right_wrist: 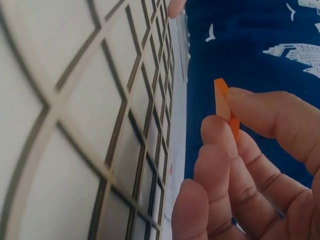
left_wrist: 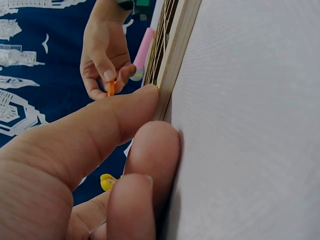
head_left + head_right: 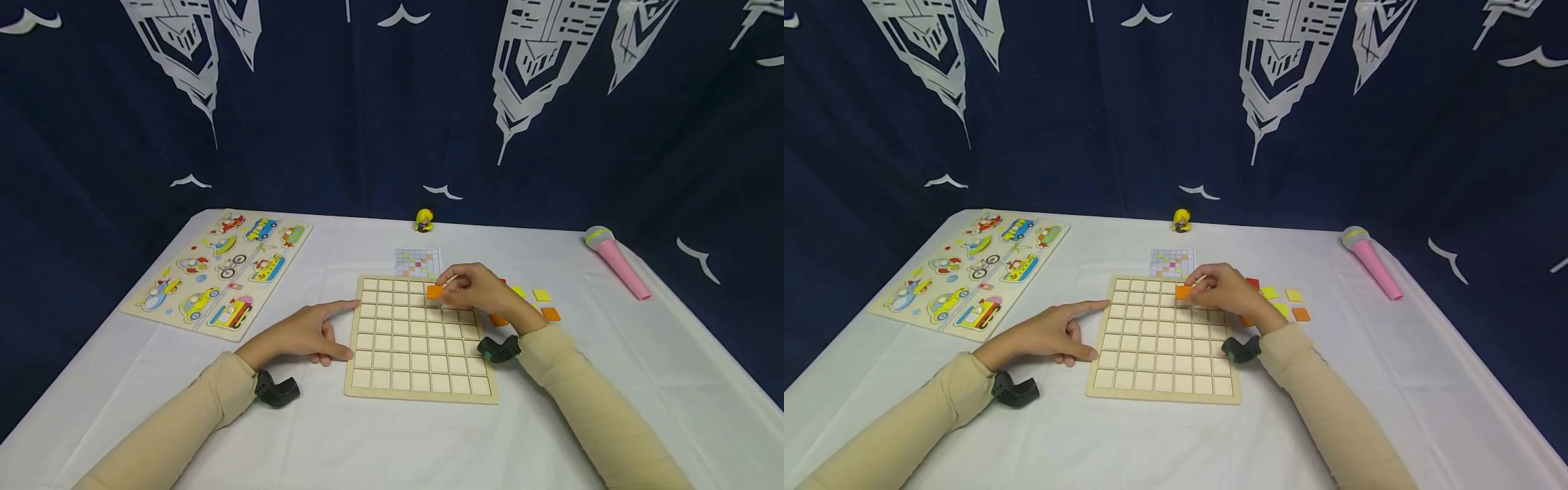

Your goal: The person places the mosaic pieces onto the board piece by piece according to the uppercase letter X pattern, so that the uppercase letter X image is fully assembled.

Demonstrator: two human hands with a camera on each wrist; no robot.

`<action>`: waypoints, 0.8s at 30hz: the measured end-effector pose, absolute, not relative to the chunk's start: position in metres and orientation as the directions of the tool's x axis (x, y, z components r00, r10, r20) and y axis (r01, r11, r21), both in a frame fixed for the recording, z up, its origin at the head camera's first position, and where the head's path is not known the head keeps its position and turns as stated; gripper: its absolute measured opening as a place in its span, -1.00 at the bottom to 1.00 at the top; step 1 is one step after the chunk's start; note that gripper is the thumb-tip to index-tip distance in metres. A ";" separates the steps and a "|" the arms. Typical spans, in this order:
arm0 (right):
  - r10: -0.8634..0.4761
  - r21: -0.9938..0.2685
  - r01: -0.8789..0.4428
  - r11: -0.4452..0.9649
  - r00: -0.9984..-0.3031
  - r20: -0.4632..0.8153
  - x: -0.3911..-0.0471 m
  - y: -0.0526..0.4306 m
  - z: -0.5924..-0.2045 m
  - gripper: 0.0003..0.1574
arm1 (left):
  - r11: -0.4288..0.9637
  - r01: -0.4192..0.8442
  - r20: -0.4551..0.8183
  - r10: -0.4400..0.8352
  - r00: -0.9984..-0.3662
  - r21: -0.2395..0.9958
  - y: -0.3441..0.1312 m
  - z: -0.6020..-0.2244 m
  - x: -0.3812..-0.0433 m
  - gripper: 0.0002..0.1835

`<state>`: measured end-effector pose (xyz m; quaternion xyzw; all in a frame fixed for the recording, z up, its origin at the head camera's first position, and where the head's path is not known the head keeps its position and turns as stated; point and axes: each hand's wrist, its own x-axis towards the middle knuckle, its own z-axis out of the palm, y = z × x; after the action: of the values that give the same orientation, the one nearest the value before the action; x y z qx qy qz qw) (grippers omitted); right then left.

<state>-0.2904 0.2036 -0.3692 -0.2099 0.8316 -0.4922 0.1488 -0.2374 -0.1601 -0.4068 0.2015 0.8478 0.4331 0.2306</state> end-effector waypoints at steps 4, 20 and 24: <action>-0.484 -0.875 -0.195 0.443 -0.873 -0.050 -0.293 0.194 -0.369 -0.66 | 0.548 0.146 -0.216 0.541 -0.813 0.824 -0.160 -0.407 -0.238 0.09; -0.441 -0.883 -0.095 0.460 -0.887 -0.134 -0.303 0.162 -0.371 -0.65 | 0.570 0.138 -0.235 0.531 -0.815 0.810 -0.160 -0.406 -0.237 0.07; -0.460 -0.877 -0.119 0.466 -0.879 -0.125 -0.305 0.153 -0.371 -0.65 | 0.561 0.147 -0.225 0.539 -0.811 0.815 -0.161 -0.406 -0.238 0.07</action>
<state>-0.3047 0.1532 -0.3705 -0.1729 0.8379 -0.4872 0.1751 -0.2384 -0.1611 -0.4065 0.2011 0.8525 0.4230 0.2320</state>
